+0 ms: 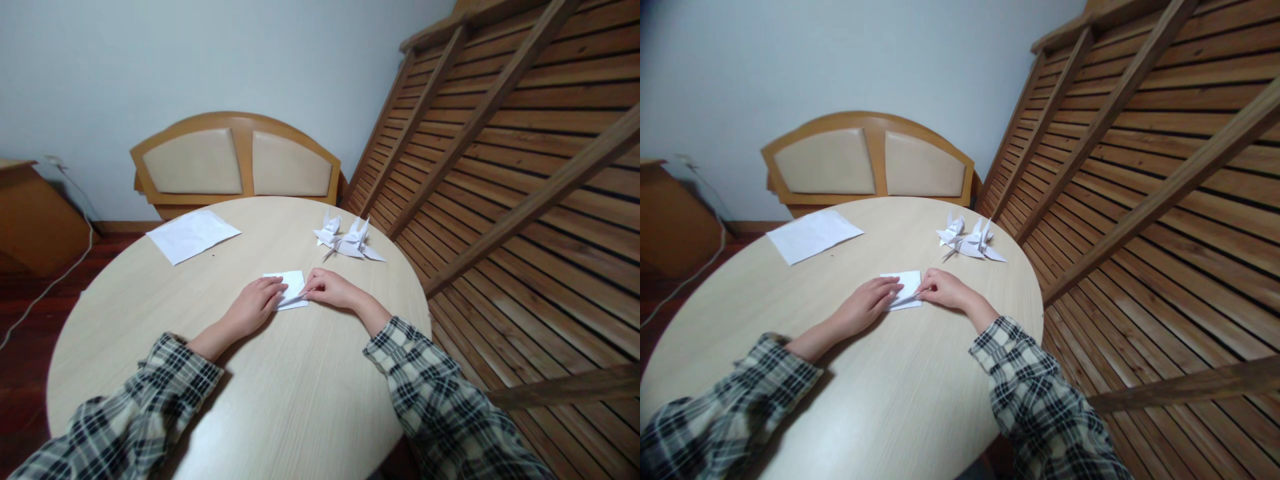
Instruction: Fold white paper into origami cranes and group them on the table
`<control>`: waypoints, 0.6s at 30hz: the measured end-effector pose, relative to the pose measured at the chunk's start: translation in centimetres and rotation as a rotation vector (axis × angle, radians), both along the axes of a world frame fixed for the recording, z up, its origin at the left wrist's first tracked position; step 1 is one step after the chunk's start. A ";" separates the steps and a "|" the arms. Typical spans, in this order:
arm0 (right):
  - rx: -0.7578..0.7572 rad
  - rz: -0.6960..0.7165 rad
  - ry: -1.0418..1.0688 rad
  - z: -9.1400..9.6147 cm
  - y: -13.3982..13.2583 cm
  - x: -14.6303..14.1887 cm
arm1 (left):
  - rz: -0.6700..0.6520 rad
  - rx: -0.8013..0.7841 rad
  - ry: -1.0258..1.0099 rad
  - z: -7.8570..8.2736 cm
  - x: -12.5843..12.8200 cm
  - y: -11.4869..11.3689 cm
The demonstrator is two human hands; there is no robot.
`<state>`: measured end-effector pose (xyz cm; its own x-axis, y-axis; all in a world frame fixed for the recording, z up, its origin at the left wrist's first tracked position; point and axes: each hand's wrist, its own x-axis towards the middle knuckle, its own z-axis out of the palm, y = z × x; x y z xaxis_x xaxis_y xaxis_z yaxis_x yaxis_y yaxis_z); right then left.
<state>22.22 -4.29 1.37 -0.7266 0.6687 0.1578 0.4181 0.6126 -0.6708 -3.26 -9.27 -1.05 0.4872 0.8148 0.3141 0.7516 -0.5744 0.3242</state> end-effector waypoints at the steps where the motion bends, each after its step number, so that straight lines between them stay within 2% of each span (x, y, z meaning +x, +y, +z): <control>1: -0.001 -0.002 -0.002 0.1 0.0 0.0 | -0.003 0.003 -0.006 0.0 0.0 0.0; 10: 0.057 -0.006 -0.016 0.5 -0.1 -0.1 | -0.024 -0.027 -0.001 0.6 -0.3 -0.1; 18: 0.115 -0.103 -0.030 0.1 0.2 -0.1 | -0.086 -0.042 0.033 1.4 -0.1 -0.5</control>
<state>22.15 -4.06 1.47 -0.6608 0.7185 0.2172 0.5013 0.6378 -0.5848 -3.33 -9.81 0.36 0.5658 0.7814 0.2631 0.7107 -0.6240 0.3248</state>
